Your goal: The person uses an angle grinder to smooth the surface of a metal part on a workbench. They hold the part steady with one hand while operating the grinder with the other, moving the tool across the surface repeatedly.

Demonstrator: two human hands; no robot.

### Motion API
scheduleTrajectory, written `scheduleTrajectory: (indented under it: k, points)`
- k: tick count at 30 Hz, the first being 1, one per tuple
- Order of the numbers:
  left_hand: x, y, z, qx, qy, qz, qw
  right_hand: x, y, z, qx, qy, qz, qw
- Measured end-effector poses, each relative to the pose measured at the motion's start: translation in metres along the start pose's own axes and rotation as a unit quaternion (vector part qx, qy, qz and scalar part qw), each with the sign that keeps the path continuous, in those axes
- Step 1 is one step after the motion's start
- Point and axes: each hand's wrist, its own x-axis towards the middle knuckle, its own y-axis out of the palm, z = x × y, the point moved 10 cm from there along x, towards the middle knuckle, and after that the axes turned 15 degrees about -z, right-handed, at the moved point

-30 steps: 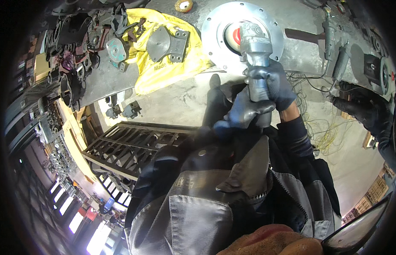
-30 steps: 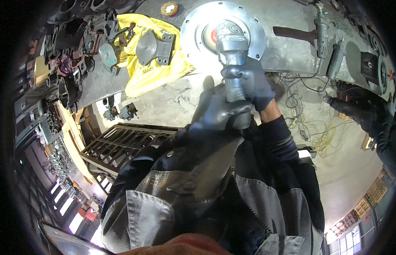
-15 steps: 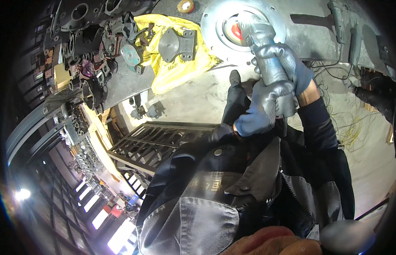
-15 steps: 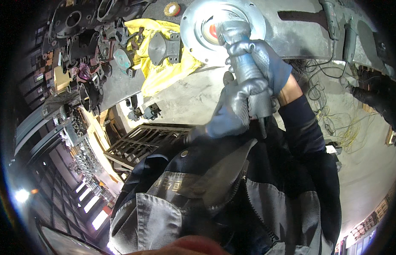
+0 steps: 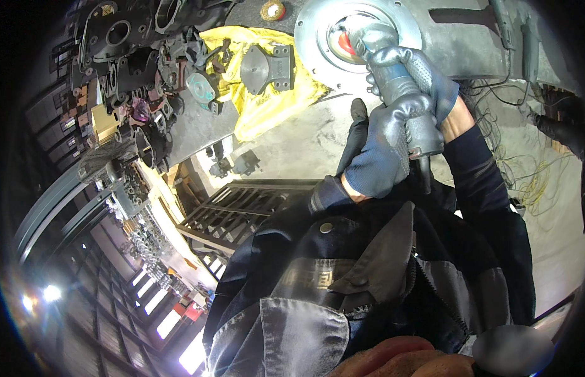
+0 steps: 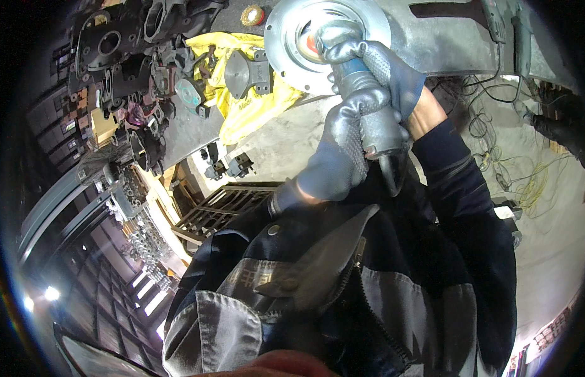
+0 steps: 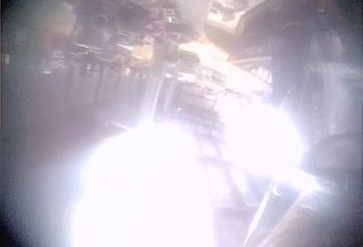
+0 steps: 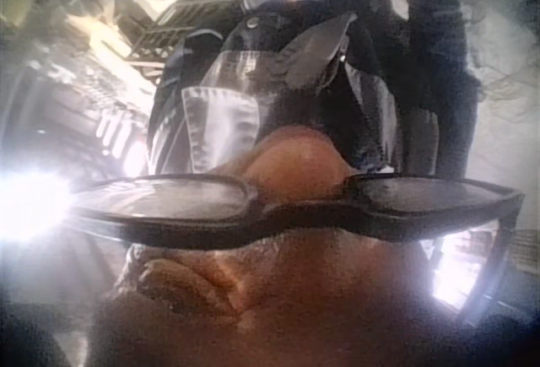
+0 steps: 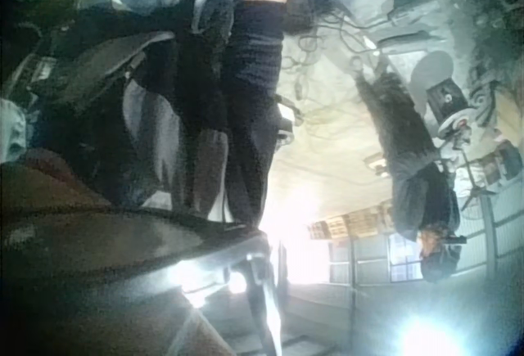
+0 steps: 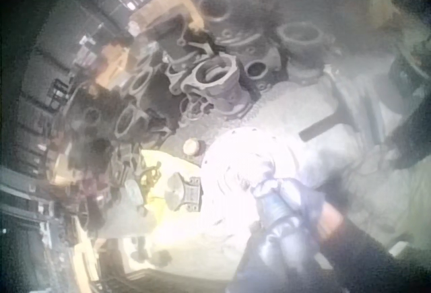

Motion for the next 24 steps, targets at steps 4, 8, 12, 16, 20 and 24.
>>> scheduleTrajectory:
  k: [4,8,12,16,20,24]
  points:
    - [-0.002,-0.009,0.000,-0.033,-0.032,-0.044,0.998,-0.003,0.004,-0.001,0.011,0.001,0.019,1.000]
    - [-0.005,-0.011,-0.004,-0.033,-0.029,-0.046,0.998,-0.006,0.003,0.000,0.019,-0.014,0.007,1.000]
    - [0.001,-0.012,-0.009,-0.010,-0.033,-0.054,0.998,-0.005,0.009,-0.002,0.048,-0.004,0.015,0.999]
    - [0.001,-0.008,-0.020,0.086,0.022,-0.015,0.996,-0.003,0.012,0.000,0.051,-0.030,0.015,0.998]
    - [-0.003,-0.011,-0.020,0.034,-0.019,0.000,0.999,0.001,0.009,-0.003,0.041,-0.048,-0.002,0.998]
    - [0.002,-0.019,-0.023,0.041,-0.038,-0.020,0.998,0.010,0.003,-0.014,0.076,-0.032,-0.032,0.996]
